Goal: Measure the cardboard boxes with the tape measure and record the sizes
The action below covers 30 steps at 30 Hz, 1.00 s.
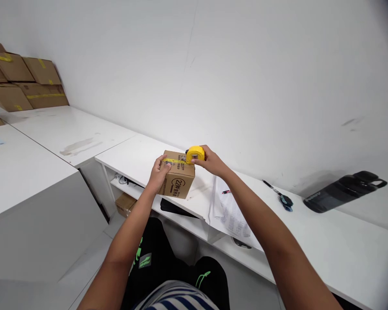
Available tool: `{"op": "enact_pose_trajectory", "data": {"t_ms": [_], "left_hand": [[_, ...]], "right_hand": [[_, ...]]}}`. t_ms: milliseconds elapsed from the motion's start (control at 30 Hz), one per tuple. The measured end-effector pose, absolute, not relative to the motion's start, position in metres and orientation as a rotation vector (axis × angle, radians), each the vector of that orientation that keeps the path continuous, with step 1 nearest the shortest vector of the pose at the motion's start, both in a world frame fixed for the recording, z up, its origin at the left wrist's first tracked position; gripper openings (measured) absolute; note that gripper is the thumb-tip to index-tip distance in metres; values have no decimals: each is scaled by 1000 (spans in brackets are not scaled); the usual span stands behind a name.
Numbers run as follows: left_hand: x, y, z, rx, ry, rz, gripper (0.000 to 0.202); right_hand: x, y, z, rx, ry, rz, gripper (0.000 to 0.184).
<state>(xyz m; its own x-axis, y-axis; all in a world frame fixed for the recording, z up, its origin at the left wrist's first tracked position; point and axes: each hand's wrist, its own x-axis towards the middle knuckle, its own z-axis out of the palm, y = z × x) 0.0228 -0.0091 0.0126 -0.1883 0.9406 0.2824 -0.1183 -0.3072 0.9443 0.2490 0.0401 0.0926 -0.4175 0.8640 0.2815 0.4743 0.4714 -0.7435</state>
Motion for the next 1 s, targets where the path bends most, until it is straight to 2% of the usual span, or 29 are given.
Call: {"op": "enact_pose_trajectory", "data": {"t_ms": [433,533,700,1000], "left_hand": [[24,-6,9,1160,1019,1681,64],[24,-9,10,1147,1005,1654,59],[24,-15,13,1184,1012,1603,52],[24,-16,18,1164,1178,1615,62]], "right_hand": [[161,49,105,-990,-2331,685,47],[151,47,107,-1002,-2390,633,46],[151,41,114,-1088,-2470,482,47],[185,37,103,-1159,-2386,558,46]]}}
